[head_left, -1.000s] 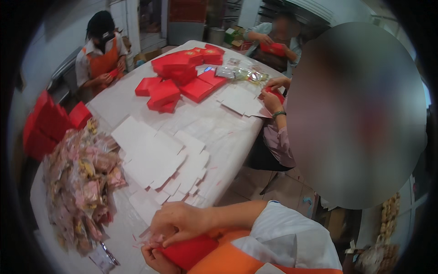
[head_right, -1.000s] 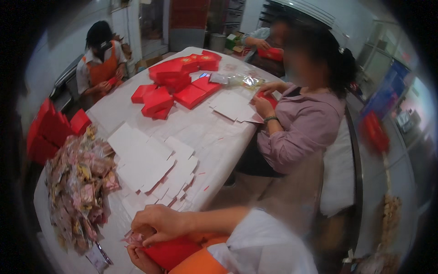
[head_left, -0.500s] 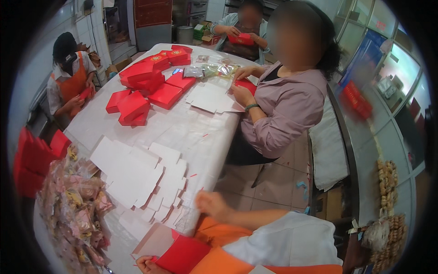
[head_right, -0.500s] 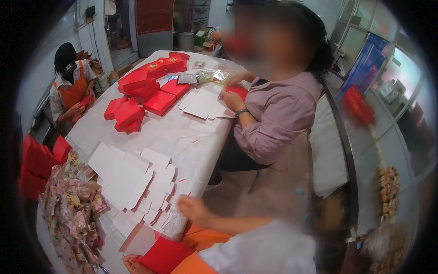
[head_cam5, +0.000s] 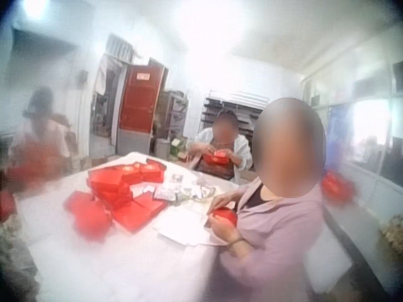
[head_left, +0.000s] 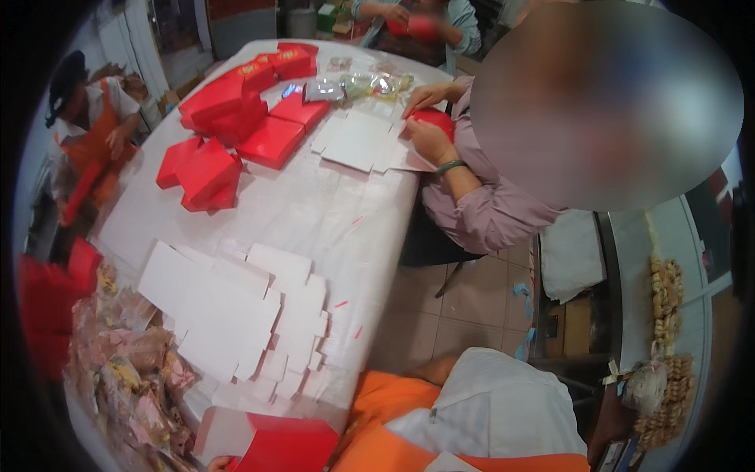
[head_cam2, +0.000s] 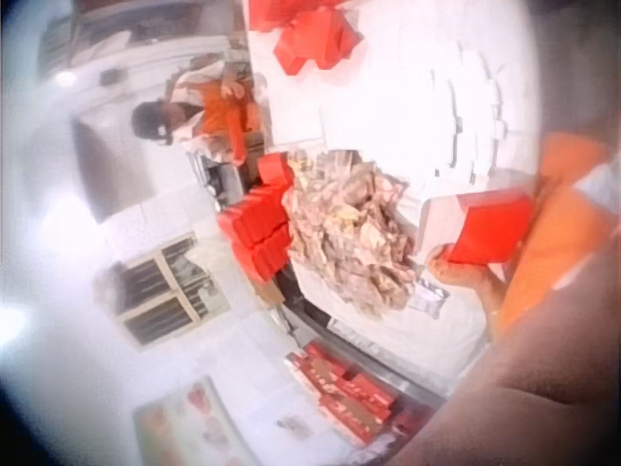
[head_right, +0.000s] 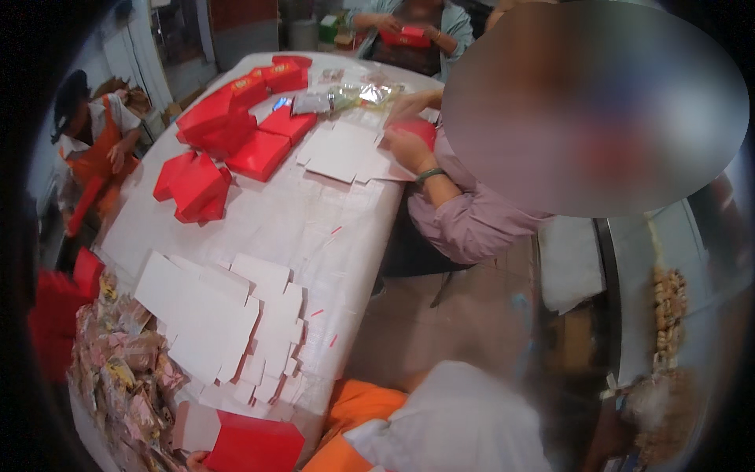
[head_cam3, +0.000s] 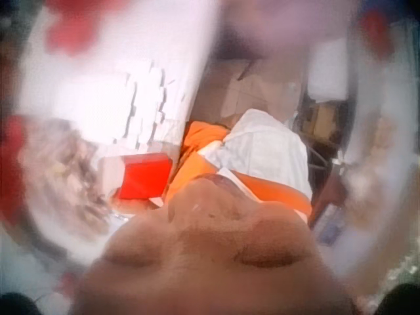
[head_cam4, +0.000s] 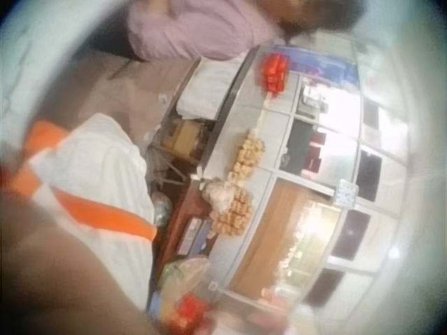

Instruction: The person folds flat white cardboard pieces into small red boxes by hand. They then pick up small transparent packets containing snacks and place them inside the boxes before closing the lids. The finished boxes are stacked on the table.

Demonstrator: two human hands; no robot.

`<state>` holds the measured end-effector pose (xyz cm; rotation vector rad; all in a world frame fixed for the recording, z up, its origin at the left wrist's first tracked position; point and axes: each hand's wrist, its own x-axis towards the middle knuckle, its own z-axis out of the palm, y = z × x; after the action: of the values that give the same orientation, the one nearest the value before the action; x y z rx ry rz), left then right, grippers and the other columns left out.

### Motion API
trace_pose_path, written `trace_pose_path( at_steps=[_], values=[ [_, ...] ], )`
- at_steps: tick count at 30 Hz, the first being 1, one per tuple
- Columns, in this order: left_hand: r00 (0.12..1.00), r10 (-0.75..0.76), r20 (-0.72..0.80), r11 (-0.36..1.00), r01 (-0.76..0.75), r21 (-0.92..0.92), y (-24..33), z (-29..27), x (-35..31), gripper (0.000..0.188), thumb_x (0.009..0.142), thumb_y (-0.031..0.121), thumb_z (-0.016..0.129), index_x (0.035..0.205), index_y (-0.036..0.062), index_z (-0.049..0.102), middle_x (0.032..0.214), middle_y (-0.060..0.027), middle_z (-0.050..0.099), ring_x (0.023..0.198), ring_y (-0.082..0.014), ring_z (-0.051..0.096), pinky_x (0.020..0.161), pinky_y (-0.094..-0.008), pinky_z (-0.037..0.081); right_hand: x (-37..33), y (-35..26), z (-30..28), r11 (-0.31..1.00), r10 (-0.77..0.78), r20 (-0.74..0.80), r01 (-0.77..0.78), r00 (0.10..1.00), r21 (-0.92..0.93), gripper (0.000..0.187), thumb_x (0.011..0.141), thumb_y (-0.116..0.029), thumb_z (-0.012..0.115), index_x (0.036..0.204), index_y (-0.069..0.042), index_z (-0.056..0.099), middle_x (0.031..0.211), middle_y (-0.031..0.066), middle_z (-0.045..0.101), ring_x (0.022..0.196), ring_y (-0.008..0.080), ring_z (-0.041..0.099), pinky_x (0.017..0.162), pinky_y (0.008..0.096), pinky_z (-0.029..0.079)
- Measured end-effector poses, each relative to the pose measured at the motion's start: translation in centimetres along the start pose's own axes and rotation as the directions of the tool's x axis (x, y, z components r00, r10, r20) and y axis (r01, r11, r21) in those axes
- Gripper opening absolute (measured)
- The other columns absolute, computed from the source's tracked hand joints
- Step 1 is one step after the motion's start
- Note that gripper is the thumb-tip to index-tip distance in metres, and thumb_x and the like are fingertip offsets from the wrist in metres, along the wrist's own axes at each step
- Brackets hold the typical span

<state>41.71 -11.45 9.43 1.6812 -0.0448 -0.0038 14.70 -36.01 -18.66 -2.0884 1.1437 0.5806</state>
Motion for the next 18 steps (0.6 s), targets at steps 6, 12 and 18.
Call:
trace_pose_path(
  at_steps=[6, 12, 18],
  values=[
    [0.999, -0.038, 0.029, 0.983, 0.032, 0.182, 0.3, 3.2, 6.3, 0.022, 0.086, 0.024, 0.054, 0.084, 0.0024, 0.058, 0.082, -0.0087, 0.056, 0.073, -0.022, 0.053, 0.066, -0.0345, 0.046, 4.9, -4.6, -0.3, 1.0, 0.012, 0.103, -0.012, 0.995, 0.0, 0.031, 0.095, -0.029, 0.05, 0.089, -0.004, 0.066, 0.084, 0.0117, 0.067, 0.074, 0.0253, 0.063, 0.07, 0.0367, 0.05],
    [0.993, -0.095, 0.073, 0.963, 0.073, 0.258, 0.1, 4.9, 9.9, 0.021, 0.086, 0.024, 0.054, 0.084, 0.0036, 0.057, 0.081, -0.008, 0.056, 0.072, -0.021, 0.053, 0.065, -0.0326, 0.046, 6.4, -7.4, 0.4, 0.999, 0.035, 0.191, -0.036, 0.981, 0.001, 0.03, 0.094, -0.029, 0.05, 0.088, -0.004, 0.066, 0.083, 0.0114, 0.067, 0.073, 0.0247, 0.064, 0.069, 0.0359, 0.051],
    [0.994, 0.023, 0.109, 0.972, -0.047, 0.228, 1.2, 3.3, 8.3, 0.02, 0.086, 0.024, 0.054, 0.083, 0.0048, 0.056, 0.079, -0.0073, 0.055, 0.071, -0.02, 0.052, 0.065, -0.0306, 0.045, 7.3, -8.9, -0.9, 0.998, -0.045, 0.184, 0.052, 0.982, -0.029, 0.03, 0.093, -0.029, 0.051, 0.087, -0.004, 0.067, 0.082, 0.0111, 0.068, 0.071, 0.024, 0.064, 0.067, 0.0352, 0.051]
  ],
)
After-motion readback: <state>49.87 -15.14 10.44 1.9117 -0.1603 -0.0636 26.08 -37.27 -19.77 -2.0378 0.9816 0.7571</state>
